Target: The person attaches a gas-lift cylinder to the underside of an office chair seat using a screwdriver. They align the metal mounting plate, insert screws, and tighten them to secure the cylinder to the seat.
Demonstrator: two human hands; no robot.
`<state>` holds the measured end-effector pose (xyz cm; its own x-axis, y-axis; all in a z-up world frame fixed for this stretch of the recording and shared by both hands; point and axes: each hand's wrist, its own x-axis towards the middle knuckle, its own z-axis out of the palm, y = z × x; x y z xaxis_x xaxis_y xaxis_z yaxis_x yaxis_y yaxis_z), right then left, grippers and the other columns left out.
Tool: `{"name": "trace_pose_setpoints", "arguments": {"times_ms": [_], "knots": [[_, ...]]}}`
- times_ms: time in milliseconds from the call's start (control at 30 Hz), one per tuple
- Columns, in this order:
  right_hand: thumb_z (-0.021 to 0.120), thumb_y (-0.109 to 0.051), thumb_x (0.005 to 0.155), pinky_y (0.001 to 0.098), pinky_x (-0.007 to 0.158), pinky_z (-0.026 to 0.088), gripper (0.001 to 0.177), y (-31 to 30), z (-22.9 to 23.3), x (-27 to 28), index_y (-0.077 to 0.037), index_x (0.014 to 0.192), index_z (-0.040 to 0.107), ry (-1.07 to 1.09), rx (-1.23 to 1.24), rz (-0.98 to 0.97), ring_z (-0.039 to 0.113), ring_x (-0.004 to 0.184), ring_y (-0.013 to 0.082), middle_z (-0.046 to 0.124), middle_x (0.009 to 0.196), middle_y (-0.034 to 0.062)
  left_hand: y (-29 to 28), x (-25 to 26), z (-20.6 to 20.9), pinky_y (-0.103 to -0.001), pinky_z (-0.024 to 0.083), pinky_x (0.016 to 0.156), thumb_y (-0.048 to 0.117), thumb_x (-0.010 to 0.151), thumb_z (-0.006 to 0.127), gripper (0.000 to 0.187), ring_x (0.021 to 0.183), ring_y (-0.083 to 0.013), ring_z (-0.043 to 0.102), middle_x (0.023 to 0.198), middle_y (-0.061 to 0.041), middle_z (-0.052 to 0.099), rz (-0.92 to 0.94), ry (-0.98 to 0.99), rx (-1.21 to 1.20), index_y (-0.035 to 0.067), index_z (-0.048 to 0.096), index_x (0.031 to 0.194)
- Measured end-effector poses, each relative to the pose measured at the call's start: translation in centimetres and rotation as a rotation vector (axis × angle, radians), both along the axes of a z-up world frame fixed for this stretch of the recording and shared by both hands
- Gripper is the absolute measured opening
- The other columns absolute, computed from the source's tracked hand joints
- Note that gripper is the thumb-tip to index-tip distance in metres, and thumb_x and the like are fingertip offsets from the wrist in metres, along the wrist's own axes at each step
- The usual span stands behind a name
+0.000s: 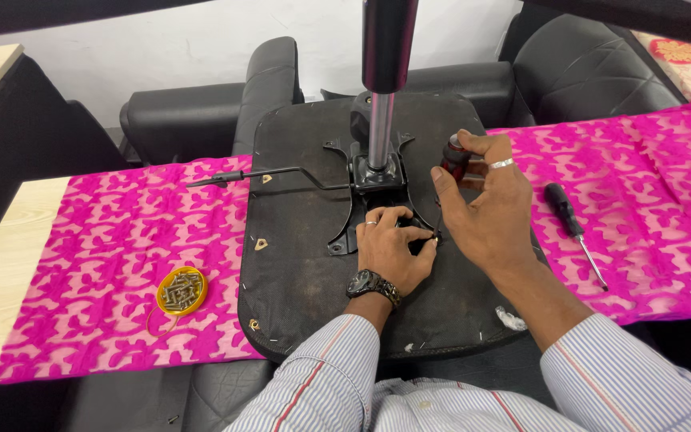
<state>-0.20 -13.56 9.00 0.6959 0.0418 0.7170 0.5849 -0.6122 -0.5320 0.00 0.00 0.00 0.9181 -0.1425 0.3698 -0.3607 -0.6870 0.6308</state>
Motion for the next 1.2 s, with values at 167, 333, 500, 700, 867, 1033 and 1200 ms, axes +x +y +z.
{"name": "trace_pose_setpoints", "arguments": {"times_ms": [167, 333, 500, 700, 867, 1033, 1200], "knots": [[0.074, -0.002, 0.097, 0.0300, 0.079, 0.064, 0.040, -0.1, 0.3, -0.3, 0.002, 0.129, 0.051, 0.040, 0.035, 0.029, 0.075, 0.101, 0.0234, 0.066, 0.120, 0.0200, 0.0, 0.1, -0.1, -0.044, 0.038, 0.106, 0.030, 0.076, 0.079, 0.020, 0.127, -0.0288, 0.050, 0.121, -0.003, 0.067, -0.006, -0.010, 0.015, 0.023, 0.085, 0.093], [0.076, -0.004, 0.098, 0.0286, 0.077, 0.063, 0.039, -0.1, 0.2, -0.2, 0.001, 0.127, 0.051, -0.013, 0.053, 0.008, 0.075, 0.099, 0.0213, 0.065, 0.122, 0.0188, 0.0, 0.1, -0.1, -0.044, 0.038, 0.105, 0.029, 0.076, 0.079, 0.020, 0.126, -0.0287, 0.051, 0.120, -0.003, 0.068, -0.008, -0.021, 0.016, 0.023, 0.085, 0.093], [0.078, -0.004, 0.097, 0.0277, 0.074, 0.062, 0.039, -0.2, 0.0, 0.0, 0.001, 0.127, 0.053, -0.042, 0.035, -0.025, 0.074, 0.093, 0.0189, 0.067, 0.110, 0.0150, -0.1, 0.1, 0.0, -0.043, 0.038, 0.105, 0.028, 0.076, 0.079, 0.020, 0.125, -0.0281, 0.052, 0.119, -0.003, 0.068, -0.005, -0.016, 0.011, 0.023, 0.085, 0.093], [0.080, -0.004, 0.095, 0.0261, 0.067, 0.062, 0.041, 0.1, -0.2, 0.1, 0.001, 0.126, 0.053, -0.070, 0.032, -0.073, 0.072, 0.086, 0.0173, 0.065, 0.106, 0.0145, -0.1, -0.1, 0.0, -0.043, 0.038, 0.104, 0.028, 0.076, 0.079, 0.019, 0.124, -0.0270, 0.053, 0.119, -0.003, 0.069, -0.003, -0.018, -0.003, 0.022, 0.085, 0.093], [0.080, -0.004, 0.096, 0.0264, 0.069, 0.061, 0.041, -0.2, -0.3, 0.1, 0.002, 0.126, 0.052, -0.096, 0.011, -0.085, 0.072, 0.089, 0.0184, 0.065, 0.107, 0.0155, 0.0, -0.1, 0.2, -0.042, 0.039, 0.104, 0.028, 0.075, 0.079, 0.019, 0.124, -0.0269, 0.053, 0.119, -0.003, 0.069, -0.005, -0.024, 0.002, 0.022, 0.085, 0.093], [0.077, -0.005, 0.100, 0.0260, 0.070, 0.062, 0.034, -1.2, 0.0, 0.1, 0.001, 0.123, 0.053, -0.031, 0.058, -0.032, 0.075, 0.091, 0.0177, 0.068, 0.106, 0.0141, -0.1, 0.0, 0.2, -0.043, 0.040, 0.103, 0.028, 0.076, 0.078, 0.019, 0.123, -0.0271, 0.055, 0.117, -0.003, 0.070, -0.001, -0.035, 0.013, 0.021, 0.085, 0.092], [0.078, -0.004, 0.098, 0.0265, 0.068, 0.062, 0.034, -1.0, 0.1, 0.2, 0.002, 0.121, 0.054, -0.084, 0.043, -0.025, 0.074, 0.090, 0.0181, 0.068, 0.104, 0.0146, -0.2, 0.0, 0.2, -0.043, 0.040, 0.102, 0.029, 0.075, 0.078, 0.019, 0.122, -0.0264, 0.056, 0.115, -0.002, 0.070, 0.002, -0.029, 0.007, 0.021, 0.085, 0.092]]}}
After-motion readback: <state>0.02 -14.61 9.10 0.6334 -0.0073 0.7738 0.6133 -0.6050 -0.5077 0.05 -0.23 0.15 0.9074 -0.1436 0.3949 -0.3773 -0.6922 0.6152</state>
